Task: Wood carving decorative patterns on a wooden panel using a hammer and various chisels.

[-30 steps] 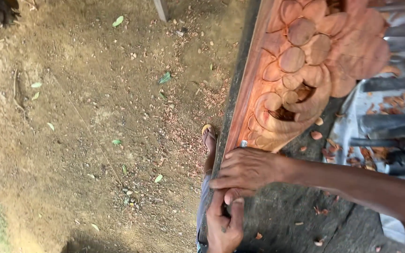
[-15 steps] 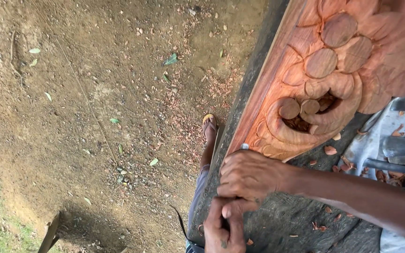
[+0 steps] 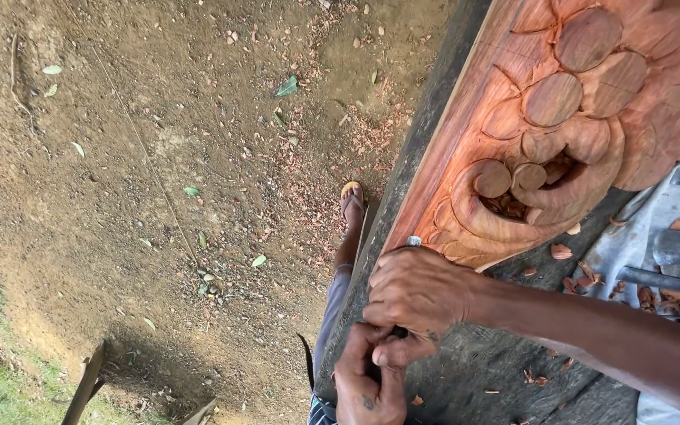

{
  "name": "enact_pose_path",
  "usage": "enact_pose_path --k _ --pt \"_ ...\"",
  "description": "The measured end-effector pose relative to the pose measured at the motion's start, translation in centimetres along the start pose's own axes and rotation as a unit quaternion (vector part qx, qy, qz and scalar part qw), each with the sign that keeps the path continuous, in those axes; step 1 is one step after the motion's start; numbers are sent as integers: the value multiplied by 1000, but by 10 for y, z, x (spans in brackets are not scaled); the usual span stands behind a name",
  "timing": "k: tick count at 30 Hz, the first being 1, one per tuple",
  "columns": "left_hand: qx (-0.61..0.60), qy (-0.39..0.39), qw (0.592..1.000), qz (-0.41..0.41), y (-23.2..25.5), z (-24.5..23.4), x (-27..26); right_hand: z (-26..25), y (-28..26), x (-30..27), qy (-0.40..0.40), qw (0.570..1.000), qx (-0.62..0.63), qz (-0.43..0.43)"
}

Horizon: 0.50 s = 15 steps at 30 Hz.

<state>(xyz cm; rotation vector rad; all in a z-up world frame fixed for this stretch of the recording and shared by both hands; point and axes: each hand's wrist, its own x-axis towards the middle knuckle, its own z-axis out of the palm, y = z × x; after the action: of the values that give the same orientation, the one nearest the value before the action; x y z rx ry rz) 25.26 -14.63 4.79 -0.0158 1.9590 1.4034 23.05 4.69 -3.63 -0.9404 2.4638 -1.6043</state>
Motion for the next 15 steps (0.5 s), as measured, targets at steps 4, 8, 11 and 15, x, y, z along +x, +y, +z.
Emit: enact_pose_path --k 4,8,11,15 --pt "68 12 995 -65 17 2 11 -6 3 3 32 999 -7 25" --pt "62 -9 996 59 20 5 35 -11 5 8 81 995 -31 39" --pt "32 -39 999 17 -4 -8 5 2 -3 2 122 992 -19 18" --pt "69 3 994 82 -21 -12 -2 17 11 -5 62 997 13 -33"
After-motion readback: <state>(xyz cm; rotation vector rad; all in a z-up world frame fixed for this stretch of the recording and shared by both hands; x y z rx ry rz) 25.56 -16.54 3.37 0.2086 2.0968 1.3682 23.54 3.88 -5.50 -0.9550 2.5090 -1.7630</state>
